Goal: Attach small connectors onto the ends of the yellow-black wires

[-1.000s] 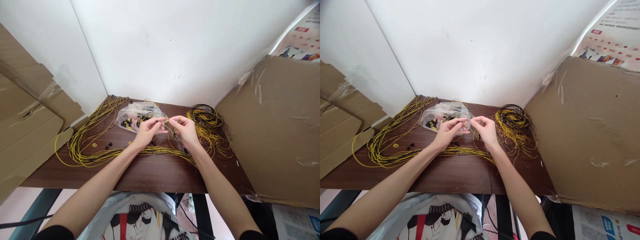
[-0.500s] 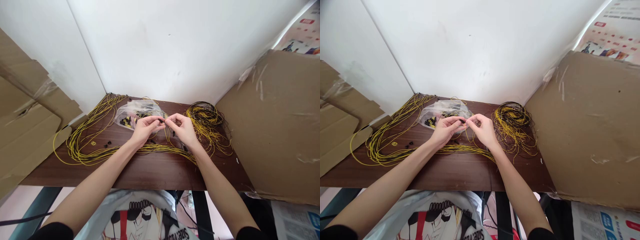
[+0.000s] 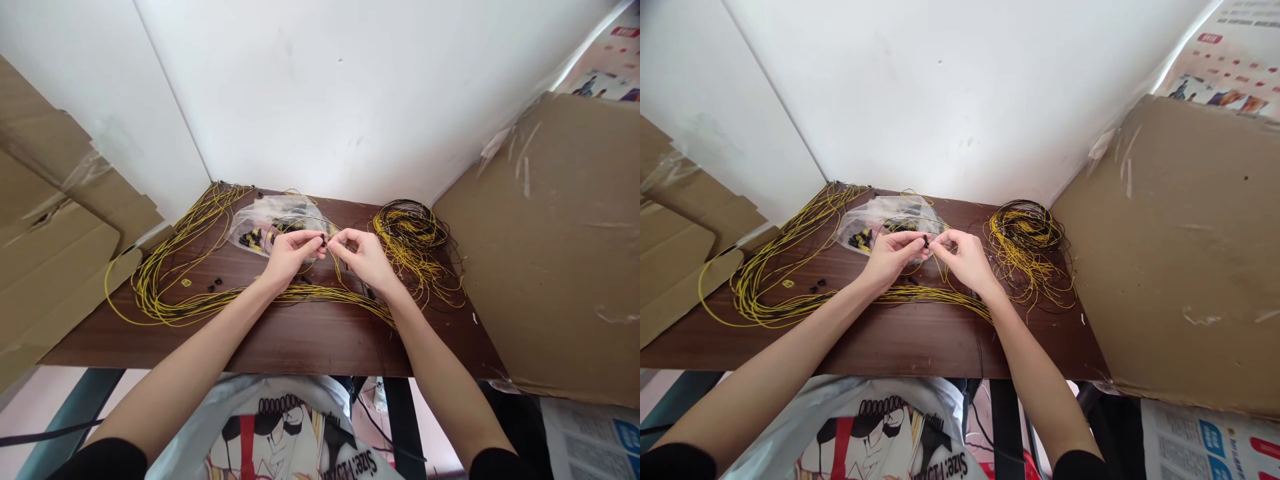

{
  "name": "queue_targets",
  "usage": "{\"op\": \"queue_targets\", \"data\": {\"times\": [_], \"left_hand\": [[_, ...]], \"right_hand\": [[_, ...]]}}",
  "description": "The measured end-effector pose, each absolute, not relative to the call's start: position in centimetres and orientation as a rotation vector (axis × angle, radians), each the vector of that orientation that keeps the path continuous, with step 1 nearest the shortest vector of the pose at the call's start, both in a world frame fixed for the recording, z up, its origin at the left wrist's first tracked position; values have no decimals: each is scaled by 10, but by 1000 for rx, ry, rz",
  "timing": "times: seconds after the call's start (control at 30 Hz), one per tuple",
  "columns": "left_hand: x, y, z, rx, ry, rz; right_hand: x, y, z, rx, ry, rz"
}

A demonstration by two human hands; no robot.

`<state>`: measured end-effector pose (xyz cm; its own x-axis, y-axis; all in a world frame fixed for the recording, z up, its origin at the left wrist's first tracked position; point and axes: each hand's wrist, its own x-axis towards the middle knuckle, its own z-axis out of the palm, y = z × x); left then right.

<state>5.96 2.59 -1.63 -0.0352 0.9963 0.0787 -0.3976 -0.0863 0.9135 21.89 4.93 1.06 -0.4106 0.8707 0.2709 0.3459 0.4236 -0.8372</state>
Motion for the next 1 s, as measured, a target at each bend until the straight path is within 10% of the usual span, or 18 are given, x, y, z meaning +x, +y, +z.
{"op": "queue_targets", "data": {"times": [1.0], "left_hand": [[64,23,-16,860,873,1386]], "right_hand": [[217,52,4,-999,-1784,1140]]}}
